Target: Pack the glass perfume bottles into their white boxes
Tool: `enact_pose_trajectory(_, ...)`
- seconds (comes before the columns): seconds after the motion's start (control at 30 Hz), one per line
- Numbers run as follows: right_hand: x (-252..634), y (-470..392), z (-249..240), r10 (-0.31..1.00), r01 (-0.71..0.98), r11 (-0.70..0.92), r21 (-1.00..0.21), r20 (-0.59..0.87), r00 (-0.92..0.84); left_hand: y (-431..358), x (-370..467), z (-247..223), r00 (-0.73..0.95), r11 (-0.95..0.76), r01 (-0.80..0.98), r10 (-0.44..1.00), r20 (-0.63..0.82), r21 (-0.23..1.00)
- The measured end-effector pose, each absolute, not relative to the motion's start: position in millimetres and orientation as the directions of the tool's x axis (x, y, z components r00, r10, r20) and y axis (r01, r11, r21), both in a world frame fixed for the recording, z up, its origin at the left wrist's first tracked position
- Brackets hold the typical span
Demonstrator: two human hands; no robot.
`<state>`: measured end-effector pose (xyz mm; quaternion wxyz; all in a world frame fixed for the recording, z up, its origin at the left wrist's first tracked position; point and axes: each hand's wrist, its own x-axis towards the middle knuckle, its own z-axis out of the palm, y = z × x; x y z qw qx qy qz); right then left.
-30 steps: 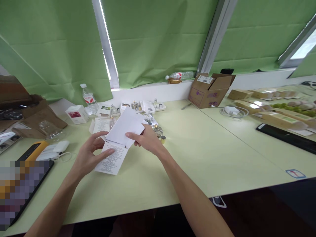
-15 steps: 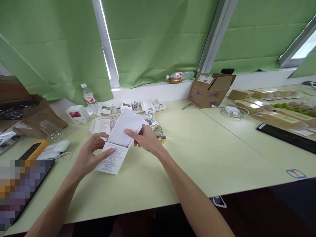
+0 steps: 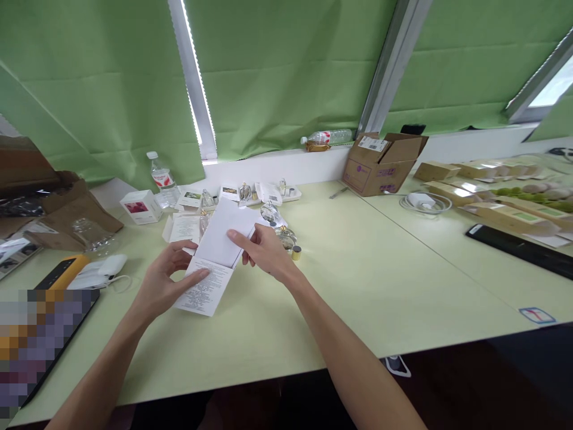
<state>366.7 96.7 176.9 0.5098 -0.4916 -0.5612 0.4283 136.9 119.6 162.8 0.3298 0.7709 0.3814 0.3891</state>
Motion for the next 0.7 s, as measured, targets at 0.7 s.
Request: enact_pose_trajectory(0.7,368.2,100.9,175.1,0.941,0.011,0.306,-0.952,0.304,0.152,120.4,136.3,162.1,0.410,-0.486,0.342,0.847,0.338,0.804)
